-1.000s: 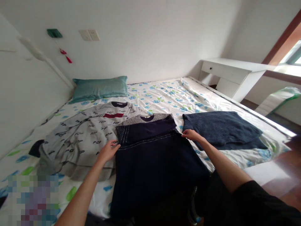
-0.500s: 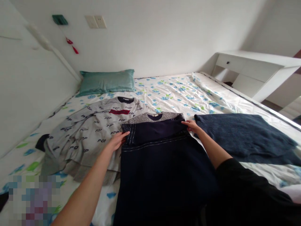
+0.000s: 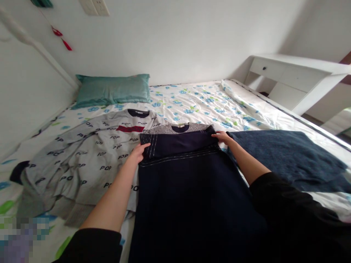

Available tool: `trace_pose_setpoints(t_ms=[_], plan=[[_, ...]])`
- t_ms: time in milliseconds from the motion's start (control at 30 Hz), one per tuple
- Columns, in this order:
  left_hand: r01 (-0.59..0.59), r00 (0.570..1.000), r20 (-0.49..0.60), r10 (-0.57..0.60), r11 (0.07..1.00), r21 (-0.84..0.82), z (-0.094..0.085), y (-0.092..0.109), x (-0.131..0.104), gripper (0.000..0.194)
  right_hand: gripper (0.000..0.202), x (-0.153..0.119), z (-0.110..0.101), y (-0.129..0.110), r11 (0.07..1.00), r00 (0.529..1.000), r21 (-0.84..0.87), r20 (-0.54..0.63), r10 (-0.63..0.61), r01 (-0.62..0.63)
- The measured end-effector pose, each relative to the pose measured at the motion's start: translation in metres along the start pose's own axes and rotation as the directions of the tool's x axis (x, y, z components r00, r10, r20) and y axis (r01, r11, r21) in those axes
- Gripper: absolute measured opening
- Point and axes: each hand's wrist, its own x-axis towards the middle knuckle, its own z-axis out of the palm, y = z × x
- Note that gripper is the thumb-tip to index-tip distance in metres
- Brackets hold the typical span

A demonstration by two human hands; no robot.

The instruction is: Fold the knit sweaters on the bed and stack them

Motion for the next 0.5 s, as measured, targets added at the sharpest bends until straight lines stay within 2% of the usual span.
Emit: trace_pose_setpoints(t_ms=[133, 233, 300, 367, 433, 500], plan=[[0.075, 0.997, -0.013, -0.075, 0.997, 0.037, 0.004, 0.004, 0.013, 0.031, 0.053, 0.012, 0.004, 0.015, 0.988, 0.999, -0.152, -0.043, 0.014, -0.020], [0.080, 0.996, -0.032, -0.078, 0.995, 0.064, 0.006, 0.016, 0.022, 0.031, 0.045, 0.022, 0.004, 0.008, 0.986, 1.000, -0.163, 0.003, 0.019, -0.018], [0.029, 0.999, -0.035, -0.027, 0.997, 0.066, 0.008, 0.027, 0.024, 0.032, 0.041, 0.024, 0.001, -0.003, 0.995, 0.998, -0.096, 0.055, -0.022, 0.028], [-0.048, 0.998, -0.027, 0.050, 0.998, 0.051, 0.007, 0.038, 0.020, 0.035, 0.040, 0.018, -0.003, -0.015, 0.992, 0.989, 0.042, 0.082, -0.122, 0.119], [-0.155, 0.988, 0.001, 0.155, 0.988, 0.020, 0.001, 0.047, 0.008, 0.036, 0.042, 0.001, -0.011, -0.021, 0.957, 0.972, 0.198, 0.062, -0.226, 0.210], [-0.243, 0.969, 0.034, 0.243, 0.970, -0.009, -0.013, 0.049, -0.014, 0.036, 0.046, -0.025, -0.023, -0.018, 0.916, 0.960, 0.318, 0.051, -0.275, 0.245]])
